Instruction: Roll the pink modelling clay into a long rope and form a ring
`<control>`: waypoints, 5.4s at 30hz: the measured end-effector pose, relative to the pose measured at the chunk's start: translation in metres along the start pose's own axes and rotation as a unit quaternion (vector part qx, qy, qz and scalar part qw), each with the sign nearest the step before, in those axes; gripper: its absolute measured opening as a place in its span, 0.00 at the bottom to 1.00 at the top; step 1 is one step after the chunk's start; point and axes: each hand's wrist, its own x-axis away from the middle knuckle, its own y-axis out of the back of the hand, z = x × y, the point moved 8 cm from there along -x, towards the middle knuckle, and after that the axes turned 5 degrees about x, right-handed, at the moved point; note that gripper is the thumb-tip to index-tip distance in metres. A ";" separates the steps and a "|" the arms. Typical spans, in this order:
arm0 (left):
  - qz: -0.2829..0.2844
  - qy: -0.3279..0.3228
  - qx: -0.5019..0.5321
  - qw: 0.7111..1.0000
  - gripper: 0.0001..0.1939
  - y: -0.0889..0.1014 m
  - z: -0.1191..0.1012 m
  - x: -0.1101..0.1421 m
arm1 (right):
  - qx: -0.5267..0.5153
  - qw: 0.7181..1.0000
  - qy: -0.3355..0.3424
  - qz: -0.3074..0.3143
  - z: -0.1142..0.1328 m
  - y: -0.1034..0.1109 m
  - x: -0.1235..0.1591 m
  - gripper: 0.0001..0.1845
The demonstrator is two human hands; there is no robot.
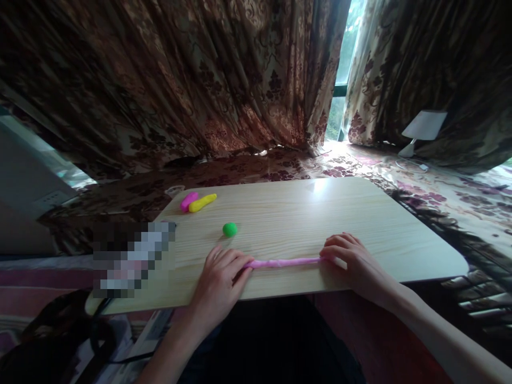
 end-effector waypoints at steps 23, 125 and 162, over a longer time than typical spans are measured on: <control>0.098 -0.019 -0.049 0.994 0.29 -0.055 -0.073 -0.007 | 0.101 0.990 0.016 0.097 0.033 -0.035 0.018 0.36; -0.017 0.035 0.018 0.999 0.10 -0.001 -0.013 -0.009 | 0.065 0.997 0.019 -0.022 -0.024 0.006 -0.001 0.13; 0.119 0.034 -0.045 0.991 0.33 -0.030 -0.039 0.017 | 0.121 0.988 0.076 0.064 0.058 -0.045 0.000 0.35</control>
